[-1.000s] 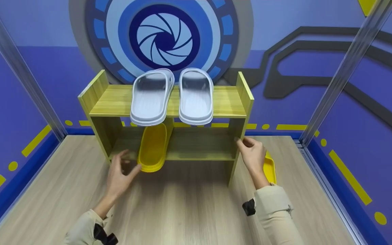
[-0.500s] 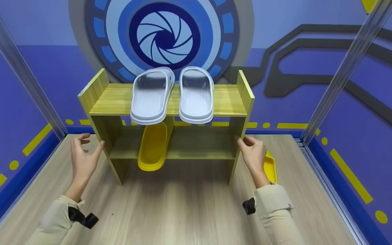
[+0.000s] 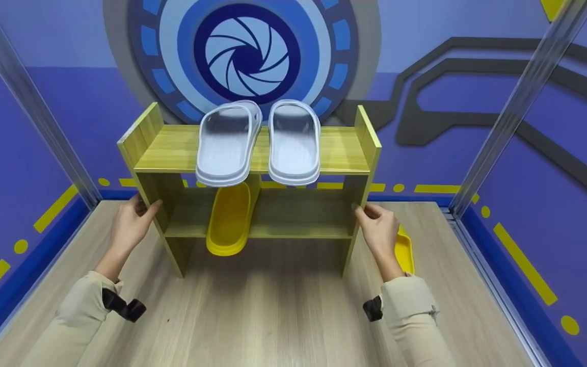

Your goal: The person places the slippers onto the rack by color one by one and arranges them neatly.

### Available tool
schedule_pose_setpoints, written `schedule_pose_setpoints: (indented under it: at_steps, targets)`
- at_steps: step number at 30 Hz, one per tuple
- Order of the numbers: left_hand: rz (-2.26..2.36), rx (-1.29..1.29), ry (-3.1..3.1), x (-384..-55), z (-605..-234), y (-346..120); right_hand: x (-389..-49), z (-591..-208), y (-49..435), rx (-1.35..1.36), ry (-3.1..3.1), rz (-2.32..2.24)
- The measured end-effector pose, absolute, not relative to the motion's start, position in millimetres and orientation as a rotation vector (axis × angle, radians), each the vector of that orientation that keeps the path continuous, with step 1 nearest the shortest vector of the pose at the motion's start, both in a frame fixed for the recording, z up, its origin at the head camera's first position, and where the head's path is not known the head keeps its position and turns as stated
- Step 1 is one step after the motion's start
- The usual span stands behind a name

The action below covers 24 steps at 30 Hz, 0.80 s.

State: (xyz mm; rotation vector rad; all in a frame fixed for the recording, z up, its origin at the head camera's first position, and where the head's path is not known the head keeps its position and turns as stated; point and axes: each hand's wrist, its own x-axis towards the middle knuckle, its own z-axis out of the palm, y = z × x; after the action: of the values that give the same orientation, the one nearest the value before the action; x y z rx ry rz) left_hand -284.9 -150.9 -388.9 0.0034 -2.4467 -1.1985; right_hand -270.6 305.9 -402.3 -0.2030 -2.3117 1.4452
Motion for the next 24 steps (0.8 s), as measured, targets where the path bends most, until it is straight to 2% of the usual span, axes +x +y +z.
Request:
schedule_pose_setpoints:
  at_steps: [24]
  targets:
    - [-1.072, -0.047, -2.514, -289.9, -387.3, -154.6, -270.7, -400.7, 306.6, -0.234, -2.354, 1.422]
